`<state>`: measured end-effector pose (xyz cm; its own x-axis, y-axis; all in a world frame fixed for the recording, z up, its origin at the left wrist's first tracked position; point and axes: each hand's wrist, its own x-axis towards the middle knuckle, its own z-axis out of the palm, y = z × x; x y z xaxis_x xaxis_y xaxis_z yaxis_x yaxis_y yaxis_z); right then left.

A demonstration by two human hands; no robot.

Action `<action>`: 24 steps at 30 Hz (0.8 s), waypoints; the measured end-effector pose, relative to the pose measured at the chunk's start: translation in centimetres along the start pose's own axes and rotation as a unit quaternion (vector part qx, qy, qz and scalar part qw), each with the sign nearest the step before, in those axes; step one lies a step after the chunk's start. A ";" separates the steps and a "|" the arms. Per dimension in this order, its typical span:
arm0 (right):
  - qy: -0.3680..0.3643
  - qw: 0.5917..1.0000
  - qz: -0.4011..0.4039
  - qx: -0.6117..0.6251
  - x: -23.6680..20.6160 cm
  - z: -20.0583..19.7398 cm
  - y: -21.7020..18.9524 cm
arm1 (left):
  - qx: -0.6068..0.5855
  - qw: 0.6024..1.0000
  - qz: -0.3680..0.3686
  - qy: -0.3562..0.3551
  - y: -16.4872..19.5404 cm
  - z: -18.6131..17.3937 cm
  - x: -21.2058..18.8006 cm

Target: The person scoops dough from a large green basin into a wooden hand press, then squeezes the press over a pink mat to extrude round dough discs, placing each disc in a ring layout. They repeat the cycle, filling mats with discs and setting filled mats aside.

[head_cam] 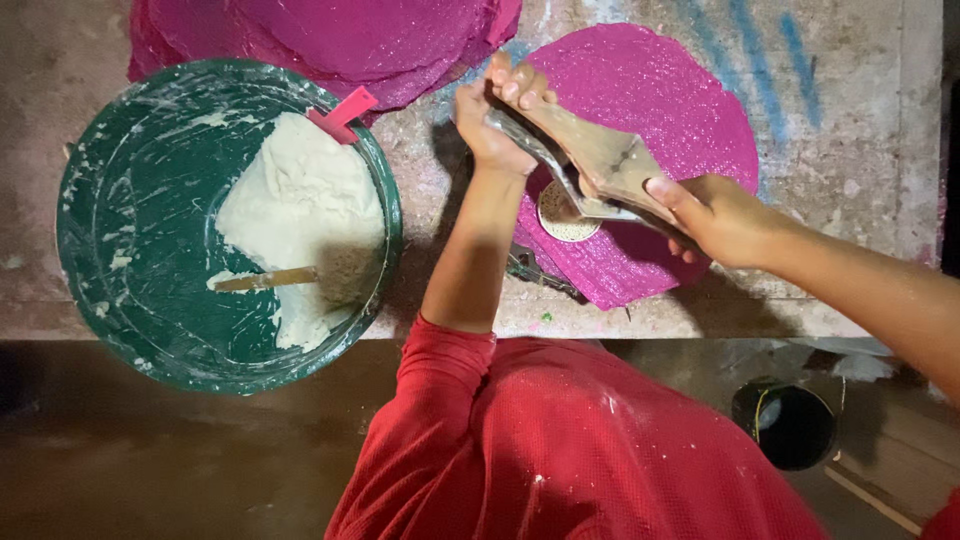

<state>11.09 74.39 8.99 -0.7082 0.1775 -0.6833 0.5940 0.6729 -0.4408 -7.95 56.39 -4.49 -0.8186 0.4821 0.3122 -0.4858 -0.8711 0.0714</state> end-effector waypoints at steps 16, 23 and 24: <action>0.079 0.794 -0.422 0.430 -2.2 6.3 10.7 | 0.772 0.600 -0.194 0.085 1.9 4.5 -12.2; 0.196 0.748 -0.394 0.498 -5.5 7.8 13.7 | 0.871 0.459 -0.170 0.048 0.5 5.5 -13.6; 0.199 0.745 -0.385 0.508 -5.9 8.0 13.9 | 0.875 0.445 -0.183 0.054 0.3 5.9 -13.4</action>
<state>26.61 76.97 2.19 -0.9250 0.3548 0.1361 -0.2066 -0.1689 -0.9637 4.67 49.11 -3.02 -0.8388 0.5407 -0.0642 0.3129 0.5750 0.7560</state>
